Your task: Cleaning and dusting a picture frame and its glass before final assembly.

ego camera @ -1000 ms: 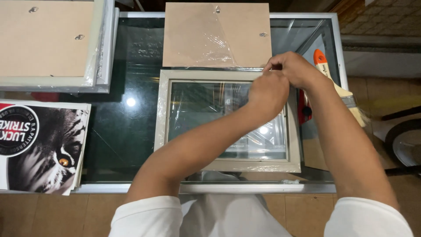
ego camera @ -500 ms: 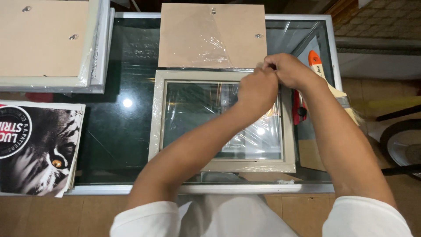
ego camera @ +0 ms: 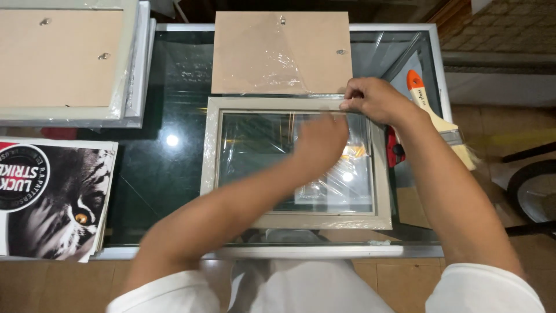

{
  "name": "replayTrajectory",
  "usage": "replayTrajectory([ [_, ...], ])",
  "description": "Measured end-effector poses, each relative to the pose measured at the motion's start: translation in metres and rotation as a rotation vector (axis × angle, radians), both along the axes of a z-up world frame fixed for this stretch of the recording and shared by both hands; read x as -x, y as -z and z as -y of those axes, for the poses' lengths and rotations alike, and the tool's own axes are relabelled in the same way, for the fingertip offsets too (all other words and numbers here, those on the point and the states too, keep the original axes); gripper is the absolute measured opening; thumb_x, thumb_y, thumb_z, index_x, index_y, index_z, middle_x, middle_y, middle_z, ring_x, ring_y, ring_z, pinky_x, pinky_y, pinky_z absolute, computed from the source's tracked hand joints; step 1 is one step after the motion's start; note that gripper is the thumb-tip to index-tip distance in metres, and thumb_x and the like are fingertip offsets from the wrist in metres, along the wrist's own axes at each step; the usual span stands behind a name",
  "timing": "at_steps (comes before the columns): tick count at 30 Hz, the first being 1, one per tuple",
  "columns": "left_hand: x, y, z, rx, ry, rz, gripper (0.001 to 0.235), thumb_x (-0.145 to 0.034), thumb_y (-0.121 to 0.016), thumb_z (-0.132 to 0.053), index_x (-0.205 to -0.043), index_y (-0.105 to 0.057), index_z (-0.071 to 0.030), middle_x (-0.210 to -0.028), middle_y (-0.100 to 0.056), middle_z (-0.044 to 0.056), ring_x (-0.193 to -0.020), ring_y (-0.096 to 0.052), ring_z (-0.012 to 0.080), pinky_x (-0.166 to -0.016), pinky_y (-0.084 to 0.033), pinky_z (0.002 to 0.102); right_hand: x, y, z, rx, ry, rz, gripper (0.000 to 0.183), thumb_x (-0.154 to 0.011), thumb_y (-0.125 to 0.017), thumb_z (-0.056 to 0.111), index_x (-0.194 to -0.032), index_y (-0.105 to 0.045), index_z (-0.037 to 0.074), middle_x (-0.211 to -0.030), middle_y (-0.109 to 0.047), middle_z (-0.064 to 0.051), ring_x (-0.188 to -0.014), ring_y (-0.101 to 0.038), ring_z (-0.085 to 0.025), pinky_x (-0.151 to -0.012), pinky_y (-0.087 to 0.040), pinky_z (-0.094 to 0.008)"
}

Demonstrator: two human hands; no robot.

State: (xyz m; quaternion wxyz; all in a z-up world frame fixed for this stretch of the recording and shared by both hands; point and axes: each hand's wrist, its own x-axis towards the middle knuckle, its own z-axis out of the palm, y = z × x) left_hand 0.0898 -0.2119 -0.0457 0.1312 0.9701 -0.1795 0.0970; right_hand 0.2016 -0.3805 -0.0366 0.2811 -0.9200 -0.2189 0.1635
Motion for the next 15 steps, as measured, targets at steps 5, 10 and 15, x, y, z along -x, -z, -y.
replayTrajectory([
  [5,0.080,-0.019,-0.005,0.061,0.253,-0.325,0.014,-0.086,-0.060,-0.001,-0.096,-0.069,0.004,-0.080,-0.068,0.021,-0.071,-0.075,0.0439,-0.058,-0.057,0.061,0.009,0.011,0.004,0.046,-0.030,0.147,0.018,-0.096,-0.071,0.028,-0.110,-0.072,0.017,-0.095,-0.066,-0.017,-0.101,-0.063,-0.043,-0.087,-0.047,-0.056],
  [10,-0.009,0.002,-0.041,0.017,-0.074,0.216,0.007,-0.086,-0.058,-0.005,-0.087,-0.065,-0.005,-0.073,-0.066,0.012,-0.064,-0.075,0.0358,-0.053,-0.057,0.052,0.008,0.053,0.009,0.159,-0.034,0.324,0.024,-0.105,-0.060,0.043,-0.120,-0.066,0.027,-0.104,-0.060,-0.008,-0.111,-0.057,-0.038,-0.091,-0.044,-0.055],
  [15,0.077,-0.025,-0.031,0.045,0.112,-0.030,0.016,-0.087,-0.056,0.008,-0.096,-0.069,0.005,-0.082,-0.066,0.025,-0.073,-0.074,0.0473,-0.057,-0.055,0.063,0.015,0.045,0.011,0.129,0.006,0.350,0.028,-0.103,-0.059,0.049,-0.118,-0.065,0.026,-0.099,-0.058,-0.007,-0.107,-0.056,-0.033,-0.093,-0.042,-0.050],
])
